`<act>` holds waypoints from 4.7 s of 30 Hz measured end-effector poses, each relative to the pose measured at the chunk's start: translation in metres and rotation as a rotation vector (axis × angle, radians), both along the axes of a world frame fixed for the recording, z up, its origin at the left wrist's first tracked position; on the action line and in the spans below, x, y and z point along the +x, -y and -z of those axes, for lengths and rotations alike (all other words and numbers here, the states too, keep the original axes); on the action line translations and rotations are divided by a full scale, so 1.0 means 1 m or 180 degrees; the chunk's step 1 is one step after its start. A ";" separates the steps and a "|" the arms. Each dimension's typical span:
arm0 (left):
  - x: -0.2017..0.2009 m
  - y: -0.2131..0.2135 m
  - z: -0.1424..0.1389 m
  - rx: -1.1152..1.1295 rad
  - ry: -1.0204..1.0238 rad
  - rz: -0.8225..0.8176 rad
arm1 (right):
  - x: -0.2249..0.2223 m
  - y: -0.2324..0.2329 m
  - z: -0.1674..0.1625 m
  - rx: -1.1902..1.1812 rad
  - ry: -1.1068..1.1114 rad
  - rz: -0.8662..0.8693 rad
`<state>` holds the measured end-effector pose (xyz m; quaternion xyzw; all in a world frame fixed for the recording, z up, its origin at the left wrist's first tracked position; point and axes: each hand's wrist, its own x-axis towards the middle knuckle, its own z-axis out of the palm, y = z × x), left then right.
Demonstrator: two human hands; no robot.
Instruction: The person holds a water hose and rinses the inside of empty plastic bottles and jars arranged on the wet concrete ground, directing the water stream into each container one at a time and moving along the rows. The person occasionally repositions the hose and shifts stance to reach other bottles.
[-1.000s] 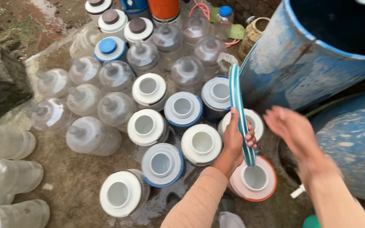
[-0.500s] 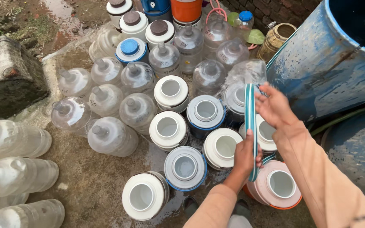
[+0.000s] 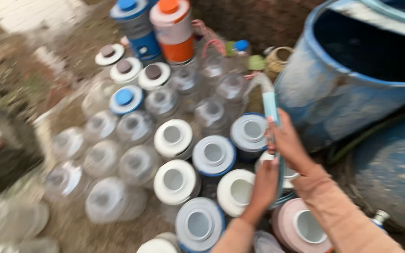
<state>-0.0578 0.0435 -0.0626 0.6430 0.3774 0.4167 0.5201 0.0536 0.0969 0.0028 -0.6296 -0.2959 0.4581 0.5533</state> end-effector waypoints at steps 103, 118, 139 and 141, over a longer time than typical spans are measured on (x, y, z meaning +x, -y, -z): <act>-0.053 -0.035 0.027 -0.1616 -0.0409 -0.0742 | 0.135 -0.099 -0.036 -0.0165 0.0105 -0.0404; -0.053 -0.032 0.023 -0.1821 -0.0640 -0.0725 | 0.141 -0.101 -0.027 -0.0122 0.0037 -0.0385; -0.057 -0.029 0.025 -0.1920 -0.0693 -0.0715 | 0.141 -0.105 -0.031 -0.0099 0.0058 -0.0410; -0.058 -0.030 0.025 -0.1928 -0.0726 -0.0722 | 0.140 -0.105 -0.030 -0.0138 0.0014 -0.0398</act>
